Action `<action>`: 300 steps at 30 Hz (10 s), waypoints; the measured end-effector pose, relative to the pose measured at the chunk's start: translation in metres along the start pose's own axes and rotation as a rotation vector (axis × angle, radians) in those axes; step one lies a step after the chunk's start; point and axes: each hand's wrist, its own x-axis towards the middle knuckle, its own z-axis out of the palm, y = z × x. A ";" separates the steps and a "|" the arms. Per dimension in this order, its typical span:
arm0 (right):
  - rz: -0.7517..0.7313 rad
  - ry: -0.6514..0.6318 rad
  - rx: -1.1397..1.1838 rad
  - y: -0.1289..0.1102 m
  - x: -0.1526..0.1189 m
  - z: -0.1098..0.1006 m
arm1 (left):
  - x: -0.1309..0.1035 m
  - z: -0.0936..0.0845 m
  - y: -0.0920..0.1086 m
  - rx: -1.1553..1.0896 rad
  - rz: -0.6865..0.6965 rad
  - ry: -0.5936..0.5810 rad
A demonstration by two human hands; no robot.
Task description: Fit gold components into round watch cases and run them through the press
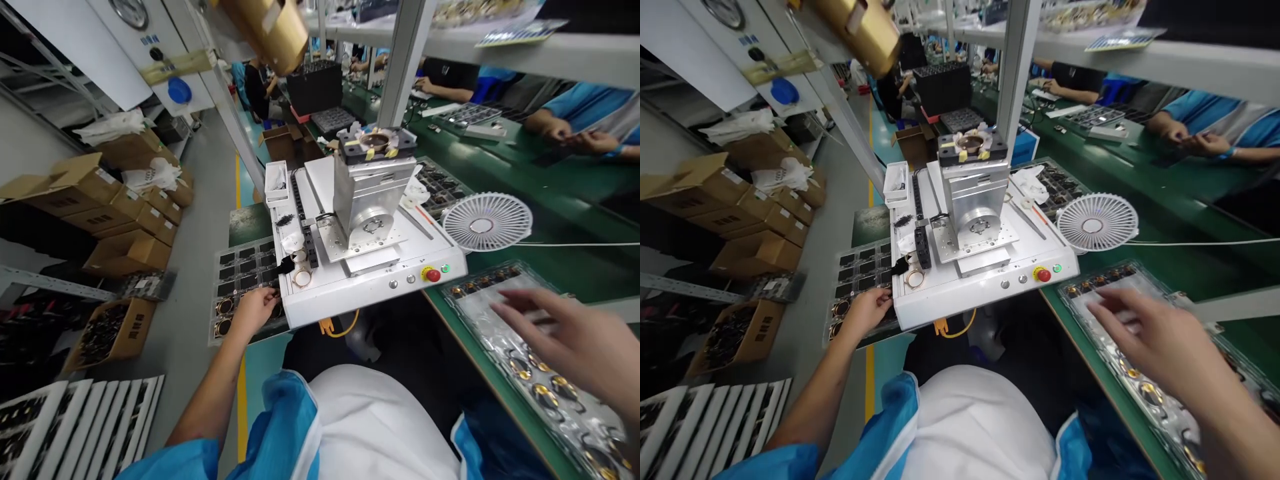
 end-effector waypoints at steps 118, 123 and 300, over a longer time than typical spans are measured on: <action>0.040 -0.120 0.774 -0.058 0.044 0.129 | -0.035 0.086 0.149 -1.510 0.053 -0.666; 0.435 -0.186 0.798 -0.065 0.107 0.128 | -0.040 0.086 0.148 -1.479 0.132 -0.623; 0.290 -0.264 0.904 -0.104 -0.007 0.134 | -0.041 0.090 0.151 -0.881 0.544 0.234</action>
